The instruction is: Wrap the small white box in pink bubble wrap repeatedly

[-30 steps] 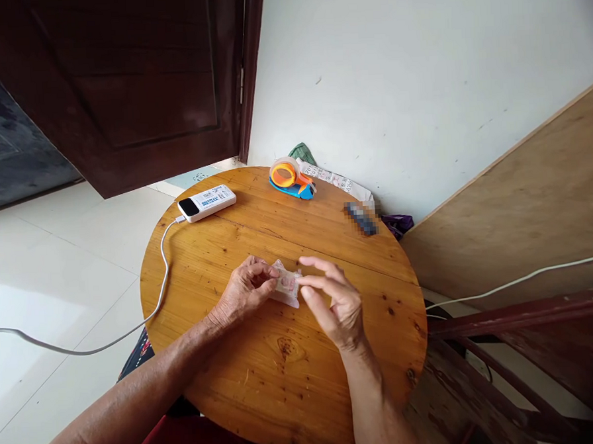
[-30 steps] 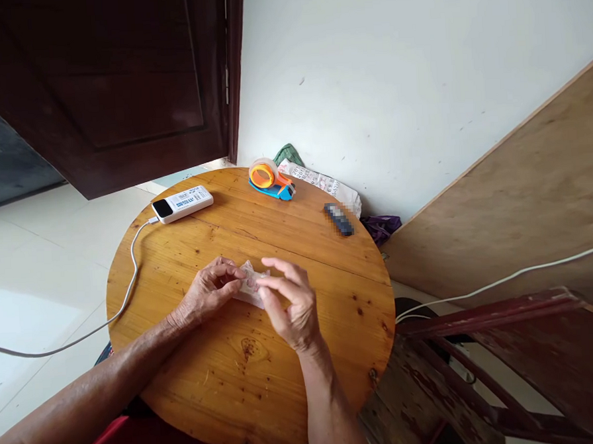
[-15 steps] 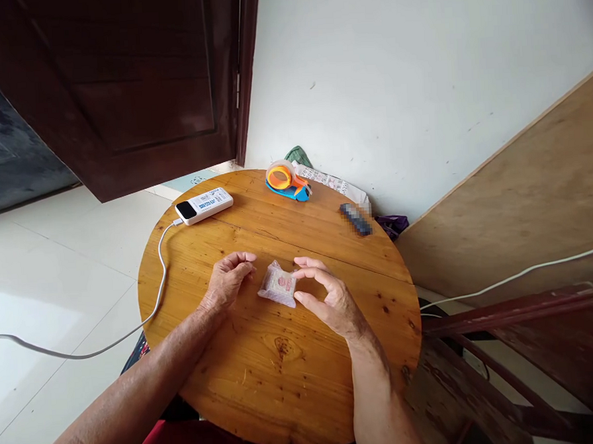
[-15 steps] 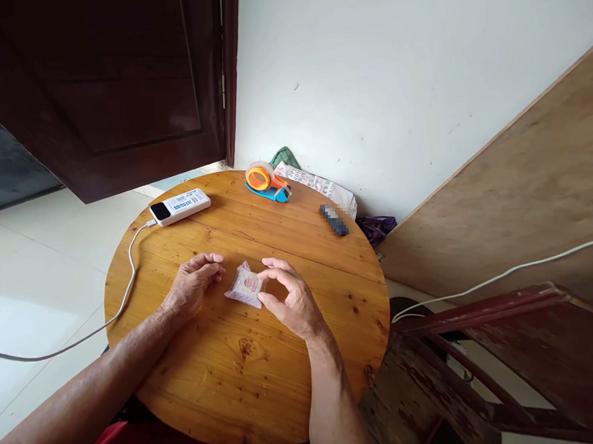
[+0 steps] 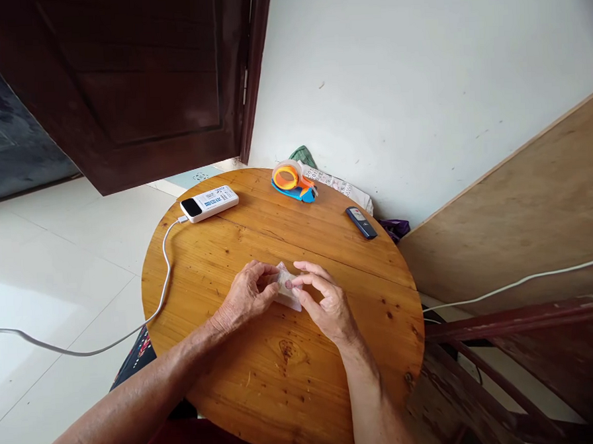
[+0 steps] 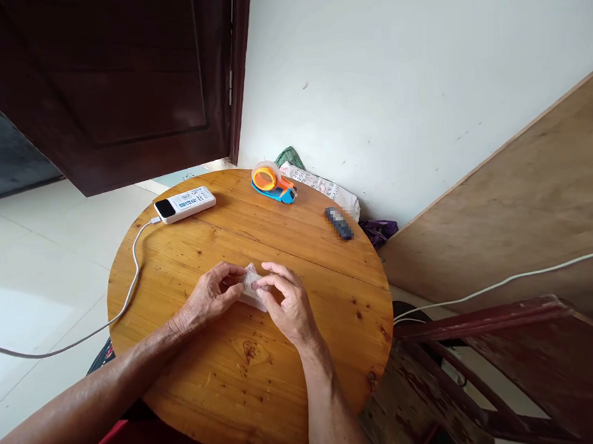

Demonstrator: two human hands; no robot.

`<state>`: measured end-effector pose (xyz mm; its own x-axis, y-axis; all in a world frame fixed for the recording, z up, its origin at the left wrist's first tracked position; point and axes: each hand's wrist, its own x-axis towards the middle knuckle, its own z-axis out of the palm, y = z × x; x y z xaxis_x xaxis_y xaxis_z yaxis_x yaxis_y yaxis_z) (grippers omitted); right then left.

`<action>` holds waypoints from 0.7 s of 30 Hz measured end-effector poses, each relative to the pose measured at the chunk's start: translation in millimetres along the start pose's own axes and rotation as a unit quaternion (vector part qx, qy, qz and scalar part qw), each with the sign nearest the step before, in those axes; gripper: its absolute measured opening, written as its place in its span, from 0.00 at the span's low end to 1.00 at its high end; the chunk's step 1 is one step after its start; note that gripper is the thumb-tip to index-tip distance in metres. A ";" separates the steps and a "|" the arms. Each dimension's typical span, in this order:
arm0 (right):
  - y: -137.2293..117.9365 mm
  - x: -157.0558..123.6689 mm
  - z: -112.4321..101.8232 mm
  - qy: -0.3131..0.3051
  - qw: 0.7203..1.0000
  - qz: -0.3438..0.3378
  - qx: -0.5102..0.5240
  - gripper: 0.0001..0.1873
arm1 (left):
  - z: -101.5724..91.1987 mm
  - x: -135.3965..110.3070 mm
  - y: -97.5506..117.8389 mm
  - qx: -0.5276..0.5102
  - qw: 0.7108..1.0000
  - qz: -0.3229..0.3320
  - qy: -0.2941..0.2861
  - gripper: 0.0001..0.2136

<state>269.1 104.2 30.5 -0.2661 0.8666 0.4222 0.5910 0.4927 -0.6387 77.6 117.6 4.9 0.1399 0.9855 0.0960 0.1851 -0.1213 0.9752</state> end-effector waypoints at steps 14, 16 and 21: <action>-12.5 41.1 -10.6 0.048 0.999 0.005 -0.008 0.08 | 4.5 -7.3 -3.1 -0.112 0.988 0.020 -0.101 0.44; -7.6 53.4 -15.5 0.049 0.999 0.007 -0.007 0.08 | 5.2 -8.6 0.5 -0.165 0.977 -0.008 -0.138 0.46; 17.2 76.7 -22.8 0.089 0.994 0.069 0.008 0.10 | 3.4 -5.0 5.2 -0.270 0.949 -0.026 -0.161 0.44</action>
<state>276.3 177.3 66.5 -0.0436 0.8986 0.4366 0.6002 0.3729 -0.7076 81.2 111.6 8.9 0.4497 0.8908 0.0647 -0.3136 0.0896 0.9453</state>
